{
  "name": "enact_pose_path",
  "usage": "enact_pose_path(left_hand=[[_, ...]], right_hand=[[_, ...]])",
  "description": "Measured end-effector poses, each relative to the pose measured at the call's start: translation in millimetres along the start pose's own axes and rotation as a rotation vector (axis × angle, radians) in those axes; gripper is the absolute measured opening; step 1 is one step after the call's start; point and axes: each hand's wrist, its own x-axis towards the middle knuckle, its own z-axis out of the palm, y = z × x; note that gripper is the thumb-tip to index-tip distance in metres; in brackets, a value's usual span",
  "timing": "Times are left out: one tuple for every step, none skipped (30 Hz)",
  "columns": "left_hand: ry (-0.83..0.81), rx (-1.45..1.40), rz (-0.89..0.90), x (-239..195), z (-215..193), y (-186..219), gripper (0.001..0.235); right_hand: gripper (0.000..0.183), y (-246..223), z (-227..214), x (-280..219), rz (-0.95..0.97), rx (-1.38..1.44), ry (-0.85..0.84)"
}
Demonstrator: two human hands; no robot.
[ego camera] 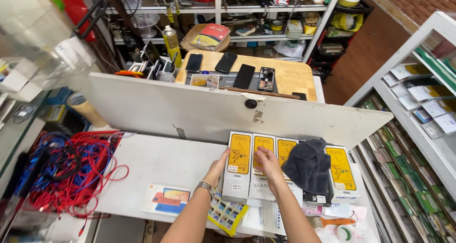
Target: The person repeatedly picks up small boxes and electronic components from a workbench, places them into a glass display cabinet, and wipes the boxes with a cloth. The person handles multiple items one at a time, moving them between the bench and the cabinet shelves.
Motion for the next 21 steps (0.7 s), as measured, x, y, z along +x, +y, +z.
enact_pose_path(left_hand=[[-0.018,0.035,-0.033,3.8,-0.7,0.5,0.094],[-0.036,0.074,-0.068,6.0,-1.0,-1.3,0.09],[-0.054,0.113,-0.103,9.4,-0.7,-1.8,0.087],[-0.106,0.039,-0.135,12.1,0.5,-3.0,0.087],[-0.156,-0.035,-0.168,13.5,1.9,-5.5,0.087],[-0.208,-0.11,-0.198,16.7,4.3,-5.8,0.087],[-0.215,-0.12,-0.206,19.8,6.1,-6.0,0.085],[-0.222,-0.129,-0.215,21.9,5.0,-6.7,0.083],[-0.228,-0.137,-0.225,23.6,2.9,-8.0,0.082],[-0.222,-0.135,-0.248,27.9,0.1,-6.0,0.082],[-0.216,-0.131,-0.272,31.9,-4.2,-4.7,0.082],[-0.208,-0.13,-0.299,34.1,-8.4,-7.3,0.082],[-0.176,-0.096,-0.303,36.3,-13.7,-9.7,0.084],[-0.141,-0.063,-0.304,39.6,-18.7,-10.4,0.087],[-0.106,-0.03,-0.303,43.6,-21.1,-10.7,0.089],[-0.128,-0.013,-0.299,47.2,-22.9,-11.1,0.092],[-0.151,0.003,-0.295,50.7,-23.0,-11.1,0.094],[-0.173,0.02,-0.298,51.6,-23.3,-12.3,0.097],[-0.16,0.0,-0.318,51.4,-24.1,-12.9,0.095],[-0.153,-0.016,-0.335,53.2,-21.7,-11.2,0.093],[-0.145,-0.032,-0.353,53.7,-20.6,-9.3,0.092]], right_hand=[[0.051,-0.6,-1.2,0.4,-0.003,0.002,0.023],[0.051,0.0,-2.1,-0.5,-0.004,0.007,0.049],[0.051,0.3,-3.1,-1.4,-0.005,0.011,0.074],[0.051,1.6,-3.7,-4.0,-0.002,0.019,0.108],[0.051,2.9,-3.8,-6.6,0.002,0.026,0.143],[0.051,1.9,-4.7,-7.2,0.0,0.031,0.178],[0.051,1.6,-4.5,-7.9,-0.002,0.041,0.199],[0.051,2.8,-2.5,-9.1,-0.003,0.053,0.22],[0.051,4.8,-0.3,-10.7,-0.004,0.065,0.241],[0.051,4.4,1.6,-9.4,-0.009,0.083,0.251],[0.05,4.8,3.7,-8.5,-0.014,0.101,0.261],[0.05,8.4,5.5,-10.6,-0.015,0.117,0.271],[0.05,12.0,7.4,-12.5,-0.008,0.118,0.281],[0.05,14.5,10.5,-12.8,-0.002,0.118,0.287],[0.05,16.7,13.7,-12.8,0.005,0.119,0.292],[0.049,18.6,16.8,-12.9,-0.007,0.071,0.308],[0.049,20.6,20.7,-13.2,-0.018,0.023,0.324],[0.048,23.8,25.9,-15.6,-0.023,-0.024,0.343],[0.048,26.8,32.4,-17.7,-0.079,-0.142,0.365],[0.048,27.5,36.2,-18.8,-0.138,-0.26,0.392],[0.048,27.3,40.5,-19.2,-0.193,-0.381,0.419]])
